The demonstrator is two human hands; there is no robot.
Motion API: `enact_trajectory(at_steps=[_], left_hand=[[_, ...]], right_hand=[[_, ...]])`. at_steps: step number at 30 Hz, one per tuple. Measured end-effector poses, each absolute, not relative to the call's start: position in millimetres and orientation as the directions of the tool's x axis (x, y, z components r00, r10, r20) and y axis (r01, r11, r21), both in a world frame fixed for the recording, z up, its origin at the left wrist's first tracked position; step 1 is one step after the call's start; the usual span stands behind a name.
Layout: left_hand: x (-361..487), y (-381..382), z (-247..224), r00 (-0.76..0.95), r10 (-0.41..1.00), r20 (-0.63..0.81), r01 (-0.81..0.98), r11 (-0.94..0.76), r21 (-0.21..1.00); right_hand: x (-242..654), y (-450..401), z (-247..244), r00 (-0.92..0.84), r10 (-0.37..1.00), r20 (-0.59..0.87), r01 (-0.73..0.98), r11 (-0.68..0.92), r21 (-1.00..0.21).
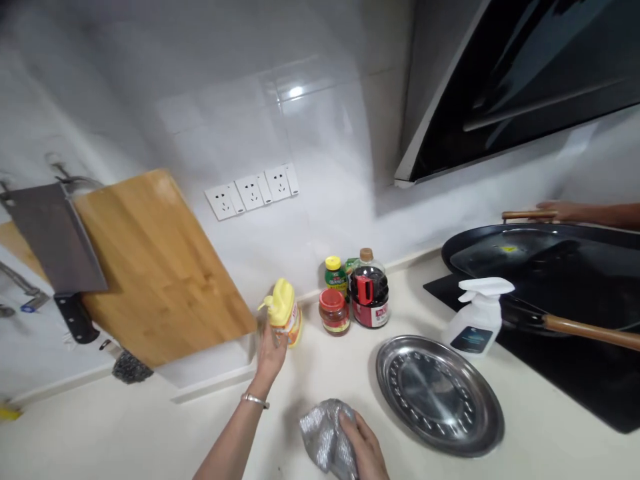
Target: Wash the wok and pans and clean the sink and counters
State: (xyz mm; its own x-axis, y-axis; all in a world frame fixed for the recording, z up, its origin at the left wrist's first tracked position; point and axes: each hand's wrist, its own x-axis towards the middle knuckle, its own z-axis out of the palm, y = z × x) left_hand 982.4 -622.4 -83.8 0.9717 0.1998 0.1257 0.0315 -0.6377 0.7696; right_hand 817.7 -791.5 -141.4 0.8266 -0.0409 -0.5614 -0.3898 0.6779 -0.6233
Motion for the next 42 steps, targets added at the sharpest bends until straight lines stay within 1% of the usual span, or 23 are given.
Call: enact_trajectory(at_steps=[3, 5, 7, 10, 14, 17, 20, 22, 26, 29, 32, 34, 36, 39, 42], left_hand=[[1020, -628, -89, 0.941, 0.311, 0.136, 0.106, -0.652, 0.751], [1035, -626, -92, 0.928, 0.337, 0.16, 0.108, -0.652, 0.75], [1042, -624, -94, 0.924, 0.329, 0.195, 0.075, -0.656, 0.751], [1044, -622, -94, 0.924, 0.307, 0.226, 0.039, -0.667, 0.744], [1038, -635, -90, 0.924, 0.314, 0.219, 0.061, -0.686, 0.725], [1030, -653, -87, 0.912, 0.352, 0.209, 0.104, -0.693, 0.714], [1017, -673, -86, 0.897, 0.385, 0.218, 0.113, -0.675, 0.729], [1006, -685, -85, 0.898, 0.373, 0.233, 0.08, -0.659, 0.748], [984, -694, -85, 0.933, 0.257, 0.252, -0.016, -0.671, 0.741], [969, -684, -86, 0.959, 0.17, 0.228, -0.054, -0.678, 0.733], [961, -664, -85, 0.971, 0.035, 0.235, -0.15, -0.678, 0.72], [960, -651, -81, 0.957, -0.035, 0.287, -0.239, -0.652, 0.719], [964, -641, -76, 0.936, -0.099, 0.337, -0.322, -0.623, 0.713], [975, -631, -63, 0.895, -0.271, 0.354, -0.444, -0.62, 0.647], [991, -624, -50, 0.844, -0.439, 0.308, -0.534, -0.63, 0.564]], right_hand=[[817, -801, -159, 0.785, -0.047, -0.618, -0.437, 0.665, -0.605], [824, -808, -169, 0.762, -0.085, -0.642, -0.435, 0.668, -0.604], [839, -814, -170, 0.776, -0.11, -0.621, -0.397, 0.68, -0.616], [873, -815, -155, 0.851, -0.144, -0.505, -0.293, 0.667, -0.685], [925, -792, -124, 0.932, -0.178, -0.316, -0.185, 0.515, -0.837], [956, -770, -114, 0.965, -0.189, -0.18, -0.082, 0.436, -0.896], [973, -758, -115, 0.967, -0.213, -0.142, -0.041, 0.419, -0.907], [977, -758, -117, 0.963, -0.234, -0.134, -0.037, 0.38, -0.924], [980, -773, -121, 0.956, -0.271, -0.111, -0.037, 0.264, -0.964], [983, -785, -125, 0.963, -0.25, -0.103, -0.043, 0.233, -0.971], [979, -791, -124, 0.969, -0.214, -0.122, -0.055, 0.297, -0.953], [972, -790, -120, 0.972, -0.2, -0.126, -0.045, 0.364, -0.93], [962, -788, -115, 0.97, -0.211, -0.118, -0.026, 0.396, -0.918], [947, -784, -105, 0.961, -0.247, -0.125, -0.015, 0.404, -0.915], [935, -782, -96, 0.952, -0.267, -0.152, -0.012, 0.464, -0.886]])
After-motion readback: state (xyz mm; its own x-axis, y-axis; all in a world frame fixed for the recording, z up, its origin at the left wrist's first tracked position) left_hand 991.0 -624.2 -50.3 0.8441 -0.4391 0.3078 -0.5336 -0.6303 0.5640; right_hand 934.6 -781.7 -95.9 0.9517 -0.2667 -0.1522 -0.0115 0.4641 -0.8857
